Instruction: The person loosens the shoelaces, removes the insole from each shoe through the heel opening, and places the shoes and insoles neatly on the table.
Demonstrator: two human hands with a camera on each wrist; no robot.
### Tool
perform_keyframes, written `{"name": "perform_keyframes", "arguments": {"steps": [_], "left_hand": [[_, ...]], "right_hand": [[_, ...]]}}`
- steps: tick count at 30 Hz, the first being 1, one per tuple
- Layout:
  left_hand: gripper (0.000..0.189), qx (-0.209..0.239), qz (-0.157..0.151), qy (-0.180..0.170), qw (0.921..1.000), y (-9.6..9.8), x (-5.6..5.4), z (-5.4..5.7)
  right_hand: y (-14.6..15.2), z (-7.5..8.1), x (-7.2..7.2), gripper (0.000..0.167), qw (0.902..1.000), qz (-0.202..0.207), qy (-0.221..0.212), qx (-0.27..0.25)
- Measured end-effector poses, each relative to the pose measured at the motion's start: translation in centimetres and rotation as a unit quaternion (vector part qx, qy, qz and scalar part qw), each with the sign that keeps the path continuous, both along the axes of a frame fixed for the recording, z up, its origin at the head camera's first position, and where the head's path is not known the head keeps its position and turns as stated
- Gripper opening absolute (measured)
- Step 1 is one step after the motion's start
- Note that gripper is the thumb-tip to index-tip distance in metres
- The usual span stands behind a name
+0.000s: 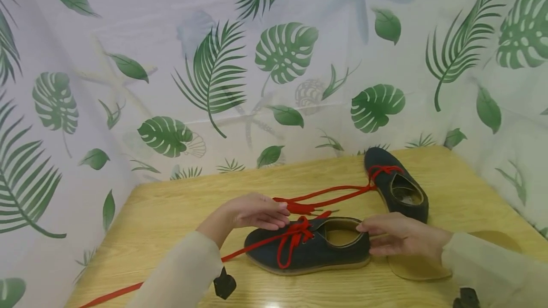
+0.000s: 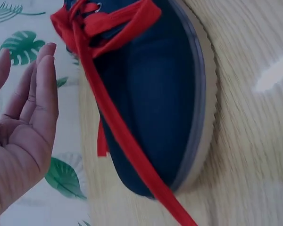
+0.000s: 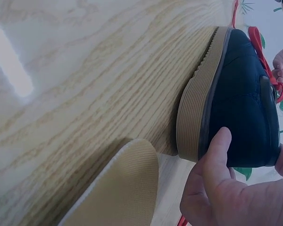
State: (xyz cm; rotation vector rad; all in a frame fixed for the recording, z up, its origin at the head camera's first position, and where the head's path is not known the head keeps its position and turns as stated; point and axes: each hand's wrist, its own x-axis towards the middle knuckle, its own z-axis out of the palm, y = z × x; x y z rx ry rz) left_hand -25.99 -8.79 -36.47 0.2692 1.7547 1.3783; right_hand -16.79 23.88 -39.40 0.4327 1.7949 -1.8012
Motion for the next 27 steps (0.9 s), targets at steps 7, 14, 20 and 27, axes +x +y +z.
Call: {"name": "perform_keyframes", "arguments": {"steps": [7, 14, 20, 27], "left_hand": [[0.034, -0.050, -0.042, 0.047, 0.9968, 2.7, 0.1, 0.5], [0.032, -0.151, -0.053, 0.134, 0.9780, 4.3, 0.3, 0.0], [0.033, -0.200, -0.049, 0.192, 0.9595, 5.6, 0.9, -0.3], [0.022, -0.164, -0.026, 0.222, 0.9608, 5.9, 1.8, -0.3]], "right_hand": [[-0.3, -0.1, -0.1, 0.015, 0.9999, -0.009, -0.003, 0.006], [-0.1, 0.0, -0.2, 0.013, 1.0000, -0.005, -0.002, 0.004], [0.0, 0.0, -0.3, 0.013, 1.0000, -0.002, 0.001, -0.002], [0.0, -0.1, -0.3, 0.017, 0.9999, 0.008, 0.003, 0.006]]}}
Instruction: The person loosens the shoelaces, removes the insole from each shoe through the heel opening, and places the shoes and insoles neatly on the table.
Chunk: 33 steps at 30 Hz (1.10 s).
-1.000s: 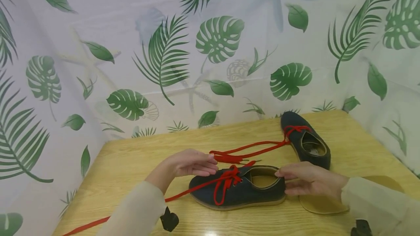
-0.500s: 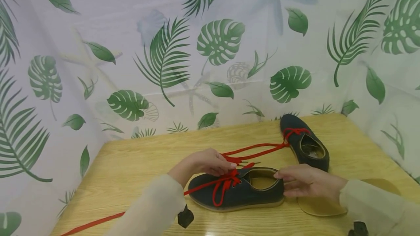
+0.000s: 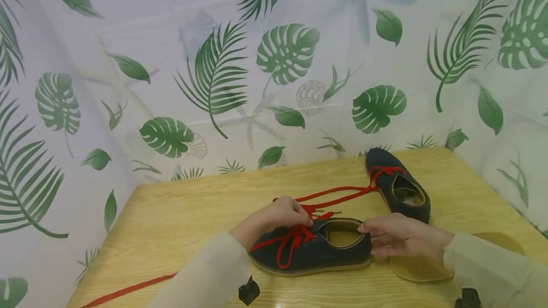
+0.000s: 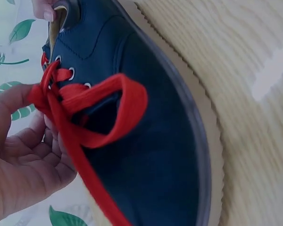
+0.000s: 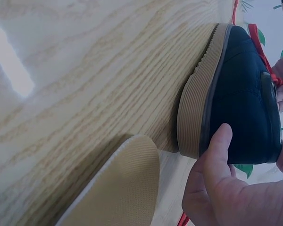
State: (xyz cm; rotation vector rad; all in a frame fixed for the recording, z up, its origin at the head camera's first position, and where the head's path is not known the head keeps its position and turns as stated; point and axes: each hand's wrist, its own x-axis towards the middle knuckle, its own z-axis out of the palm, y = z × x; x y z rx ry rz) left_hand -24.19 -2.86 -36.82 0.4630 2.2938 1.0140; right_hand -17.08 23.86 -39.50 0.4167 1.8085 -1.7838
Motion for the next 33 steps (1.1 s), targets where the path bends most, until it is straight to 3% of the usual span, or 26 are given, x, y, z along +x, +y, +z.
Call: {"name": "perform_keyframes", "arguments": {"steps": [3, 5, 7, 10, 14, 17, 19, 22, 24, 29, 33], "left_hand": [[0.020, 0.050, 0.023, -0.017, 0.9983, -0.1, -0.1, -0.5], [0.020, 0.091, 0.057, -0.031, 0.9937, -0.2, -0.3, -0.9], [0.021, 0.140, 0.098, -0.056, 0.9838, -0.4, -0.5, -1.3], [0.023, 0.206, 0.157, -0.103, 0.9605, -0.6, -0.7, -1.8], [0.027, 0.291, 0.227, -0.188, 0.9102, -1.0, -1.1, -2.0], [0.031, 0.360, 0.283, -0.237, 0.8568, -1.3, -1.4, -2.2], [0.033, 0.402, 0.317, -0.247, 0.8228, -1.7, -1.6, -2.3], [0.034, 0.452, 0.364, -0.235, 0.7799, -2.4, -2.1, -2.6], [0.033, 0.474, 0.385, -0.219, 0.7609, -2.9, -2.3, -2.9], [0.035, 0.516, 0.414, -0.195, 0.7244, -4.2, -2.3, -2.9], [0.031, 0.551, 0.440, -0.180, 0.6860, -5.3, -2.2, -2.5]], "right_hand": [[0.0, 0.0, 0.0, 0.019, 1.0000, -0.001, -0.002, -0.001], [0.0, 0.0, 0.0, 0.018, 1.0000, -0.003, -0.002, -0.002], [0.1, 0.0, 0.0, 0.018, 1.0000, -0.002, -0.002, -0.004], [0.1, 0.0, 0.0, 0.017, 1.0000, -0.003, -0.002, -0.005], [0.0, 0.0, 0.0, 0.016, 1.0000, -0.005, -0.001, -0.001], [0.0, 0.0, 0.0, 0.019, 1.0000, 0.001, 0.003, -0.002], [0.0, 0.1, 0.0, 0.021, 1.0000, 0.006, 0.005, -0.003], [0.0, 0.1, -0.1, 0.021, 0.9999, 0.009, 0.006, -0.002], [-0.1, 0.1, -0.1, 0.020, 0.9999, 0.009, 0.006, -0.001], [0.1, 0.0, -0.1, 0.021, 0.9999, 0.013, 0.003, 0.000], [0.1, -0.1, 0.0, 0.019, 1.0000, 0.008, 0.001, 0.000]]}}
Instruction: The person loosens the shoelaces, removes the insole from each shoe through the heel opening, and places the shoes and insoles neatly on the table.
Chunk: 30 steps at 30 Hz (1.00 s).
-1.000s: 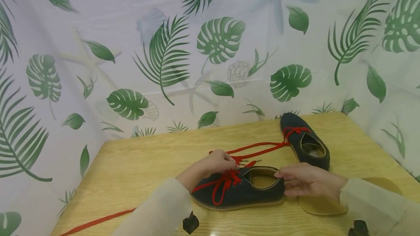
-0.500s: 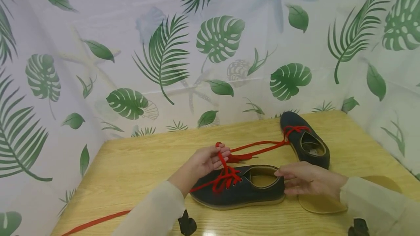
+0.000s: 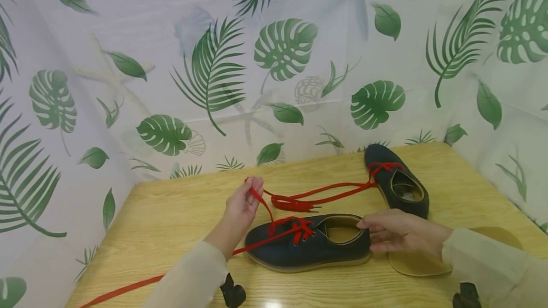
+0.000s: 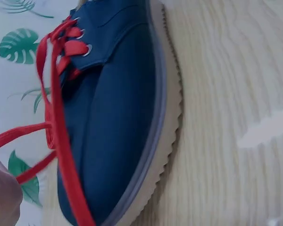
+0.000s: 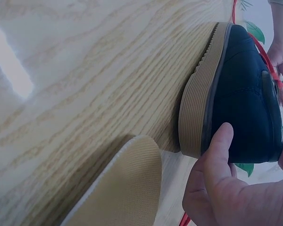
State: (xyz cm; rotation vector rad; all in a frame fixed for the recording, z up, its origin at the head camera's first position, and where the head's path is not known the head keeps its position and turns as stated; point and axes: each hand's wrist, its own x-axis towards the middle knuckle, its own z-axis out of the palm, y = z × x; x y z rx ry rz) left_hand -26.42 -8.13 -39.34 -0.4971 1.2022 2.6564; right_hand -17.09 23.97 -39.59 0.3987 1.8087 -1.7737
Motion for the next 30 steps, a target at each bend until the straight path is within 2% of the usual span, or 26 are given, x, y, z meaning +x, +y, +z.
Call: {"name": "perform_keyframes", "arguments": {"steps": [5, 10, 15, 23, 30], "left_hand": [[0.011, 0.054, 0.055, -0.004, 0.9971, -1.9, -0.4, 0.6], [0.008, 0.081, 0.091, -0.010, 0.9925, -4.3, -0.8, 0.2], [0.009, 0.093, 0.129, -0.034, 0.9866, -6.9, -0.8, -0.2], [0.008, 0.142, 0.208, -0.051, 0.9666, -11.3, -0.5, 0.3], [0.008, 0.158, 0.256, -0.054, 0.9521, -15.1, 0.2, 0.6]], "right_hand": [[0.0, -0.1, 0.0, 0.018, 1.0000, -0.001, 0.000, -0.002], [0.1, 0.0, 0.0, 0.020, 0.9999, 0.003, -0.005, -0.009], [0.1, 0.1, 0.0, 0.021, 0.9999, 0.009, -0.005, -0.010], [0.1, 0.1, 0.0, 0.021, 0.9999, 0.010, -0.004, -0.008], [0.1, 0.0, -0.1, 0.021, 0.9999, 0.006, -0.003, -0.009]]}}
